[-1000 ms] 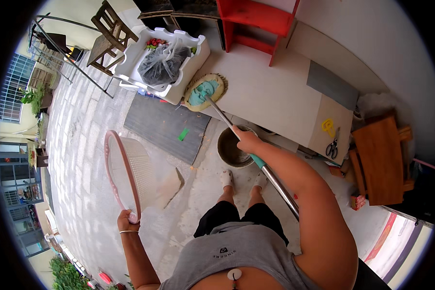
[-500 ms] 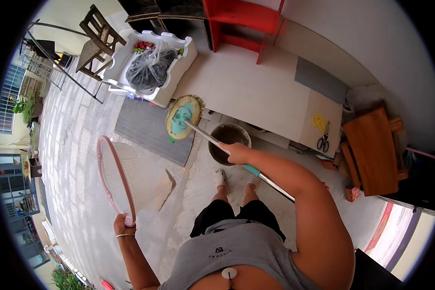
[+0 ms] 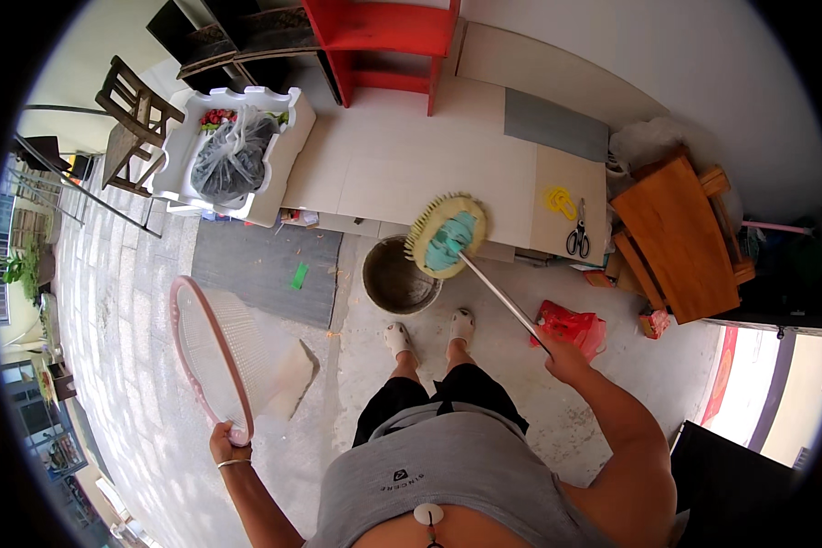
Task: The person mops a tiled floor with a mop and bucket, then pours rice from a red bag into a pink colander. They rinse the rice by hand, shake the colander to drain water, and later sweep the floor with a broom and dustpan.
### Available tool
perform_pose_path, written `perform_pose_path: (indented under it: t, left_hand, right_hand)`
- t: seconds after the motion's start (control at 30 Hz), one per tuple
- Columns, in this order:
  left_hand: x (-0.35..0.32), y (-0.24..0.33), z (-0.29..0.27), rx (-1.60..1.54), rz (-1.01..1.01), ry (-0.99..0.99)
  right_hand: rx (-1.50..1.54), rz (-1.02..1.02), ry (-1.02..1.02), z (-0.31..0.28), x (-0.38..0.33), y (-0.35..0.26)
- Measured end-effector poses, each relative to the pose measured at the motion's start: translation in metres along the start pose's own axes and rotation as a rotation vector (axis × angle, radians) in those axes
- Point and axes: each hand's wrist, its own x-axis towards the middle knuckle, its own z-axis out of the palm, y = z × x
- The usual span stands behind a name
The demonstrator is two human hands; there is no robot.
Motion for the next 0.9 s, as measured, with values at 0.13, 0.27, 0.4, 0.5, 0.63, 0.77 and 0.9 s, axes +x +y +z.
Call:
perform_pose_path:
  t: [0.13, 0.27, 0.4, 0.5, 0.63, 0.77, 0.9]
  left_hand:
    - [-0.019, 0.013, 0.047, 0.016, 0.028, -0.058]
    - [-0.011, 0.030, 0.070, 0.044, 0.004, -0.195]
    - [-0.022, 0.052, 0.135, 0.077, 0.007, -0.260]
    - [-0.034, 0.063, 0.203, 0.094, -0.005, -0.338]
    - [0.001, 0.094, 0.267, 0.106, -0.030, -0.648]
    - [-0.001, 0.102, 0.355, 0.062, 0.008, -0.750]
    - [0.029, 0.084, 0.429, -0.057, -0.001, -0.734]
  right_hand:
    - [0.124, 0.286, -0.006, -0.005, -0.085, -0.007]
    - [0.151, 0.416, 0.044, 0.023, -0.121, 0.011]
    - [0.241, 0.448, 0.139, 0.015, -0.114, -0.008]
    - [0.217, 0.443, 0.198, 0.029, -0.114, -0.006]
    - [0.243, 0.456, 0.313, 0.023, -0.107, -0.011]
    - [0.377, 0.456, 0.504, 0.012, -0.106, -0.016]
    - [0.469, 0.410, 0.748, -0.031, -0.081, 0.004]
